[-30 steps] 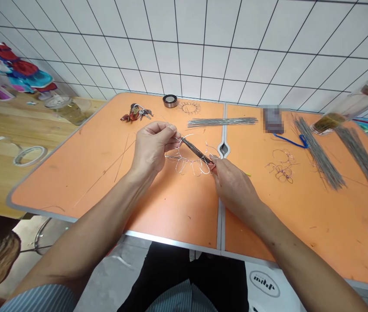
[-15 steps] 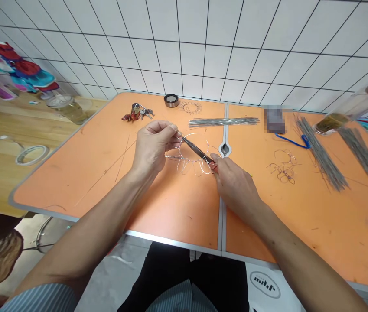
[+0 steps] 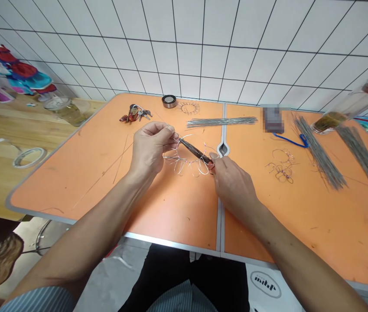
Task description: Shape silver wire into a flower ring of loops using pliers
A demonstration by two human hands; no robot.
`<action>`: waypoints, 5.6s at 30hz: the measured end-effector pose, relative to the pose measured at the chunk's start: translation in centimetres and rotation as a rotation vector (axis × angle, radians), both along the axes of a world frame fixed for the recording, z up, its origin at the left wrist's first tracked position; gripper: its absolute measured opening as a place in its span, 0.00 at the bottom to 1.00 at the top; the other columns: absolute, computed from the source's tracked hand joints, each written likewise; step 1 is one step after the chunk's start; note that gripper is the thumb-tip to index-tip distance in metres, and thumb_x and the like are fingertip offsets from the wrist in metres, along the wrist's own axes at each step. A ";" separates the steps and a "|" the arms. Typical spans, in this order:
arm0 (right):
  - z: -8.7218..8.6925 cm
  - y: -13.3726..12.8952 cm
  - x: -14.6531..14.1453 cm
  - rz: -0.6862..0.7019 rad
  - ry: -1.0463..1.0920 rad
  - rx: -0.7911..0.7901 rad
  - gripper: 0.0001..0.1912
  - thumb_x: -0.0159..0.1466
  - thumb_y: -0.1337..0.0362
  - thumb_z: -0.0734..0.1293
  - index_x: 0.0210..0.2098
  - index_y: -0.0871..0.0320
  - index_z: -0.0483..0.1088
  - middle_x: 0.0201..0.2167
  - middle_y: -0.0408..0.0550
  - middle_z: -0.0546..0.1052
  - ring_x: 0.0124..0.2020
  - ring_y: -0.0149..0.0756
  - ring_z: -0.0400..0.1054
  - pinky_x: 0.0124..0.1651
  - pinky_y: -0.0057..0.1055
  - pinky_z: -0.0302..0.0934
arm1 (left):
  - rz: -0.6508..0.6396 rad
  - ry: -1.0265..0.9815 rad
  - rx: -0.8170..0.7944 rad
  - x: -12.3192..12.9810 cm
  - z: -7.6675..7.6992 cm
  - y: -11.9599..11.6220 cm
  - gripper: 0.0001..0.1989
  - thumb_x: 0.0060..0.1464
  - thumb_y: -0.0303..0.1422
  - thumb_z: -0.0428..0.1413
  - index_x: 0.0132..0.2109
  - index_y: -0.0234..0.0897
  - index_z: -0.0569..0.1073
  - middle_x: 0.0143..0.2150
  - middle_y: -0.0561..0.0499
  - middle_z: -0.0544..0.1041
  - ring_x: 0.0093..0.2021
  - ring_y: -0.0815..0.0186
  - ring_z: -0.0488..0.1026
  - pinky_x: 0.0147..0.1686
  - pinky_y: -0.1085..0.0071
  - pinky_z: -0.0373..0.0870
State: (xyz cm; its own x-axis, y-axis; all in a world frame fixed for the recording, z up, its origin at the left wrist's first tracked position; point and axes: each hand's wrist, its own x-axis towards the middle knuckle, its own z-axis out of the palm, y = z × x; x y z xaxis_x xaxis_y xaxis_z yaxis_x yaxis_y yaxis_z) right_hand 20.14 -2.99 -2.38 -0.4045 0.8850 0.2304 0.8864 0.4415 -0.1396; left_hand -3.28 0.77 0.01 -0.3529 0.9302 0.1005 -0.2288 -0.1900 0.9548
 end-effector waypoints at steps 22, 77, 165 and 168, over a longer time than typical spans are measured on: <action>-0.5 0.0 0.0 0.015 -0.003 0.007 0.26 0.82 0.64 0.54 0.72 0.62 0.69 0.45 0.57 0.82 0.48 0.52 0.76 0.43 0.42 0.63 | 0.019 0.036 0.019 0.2 0.0 -0.2 0.09 0.58 0.34 0.68 0.32 0.40 0.77 0.29 0.52 0.82 0.27 0.69 0.78 0.31 0.72 0.79; 0.0 0.3 0.0 0.000 0.094 -0.178 0.18 0.80 0.62 0.57 0.61 0.57 0.73 0.47 0.56 0.82 0.46 0.50 0.79 0.41 0.37 0.62 | 0.008 0.010 -0.006 0.2 0.0 -0.1 0.07 0.56 0.32 0.66 0.31 0.38 0.78 0.29 0.51 0.82 0.28 0.69 0.79 0.31 0.74 0.80; 3.4 0.9 0.3 0.016 1.231 -0.311 0.07 0.67 0.64 0.80 0.34 0.55 0.81 0.27 0.42 0.78 0.27 0.30 0.72 0.32 0.29 0.73 | -0.657 0.239 -0.290 4.8 -1.0 -3.9 0.15 0.56 0.43 0.74 0.36 0.35 0.85 0.31 0.48 0.84 0.27 0.67 0.80 0.31 0.71 0.79; 3.3 0.8 0.2 0.020 1.225 -0.317 0.07 0.67 0.62 0.80 0.34 0.55 0.81 0.28 0.42 0.79 0.28 0.31 0.73 0.33 0.30 0.75 | -0.639 0.250 -0.285 4.9 -1.0 -3.9 0.13 0.58 0.40 0.72 0.36 0.34 0.85 0.30 0.49 0.84 0.26 0.68 0.80 0.30 0.72 0.78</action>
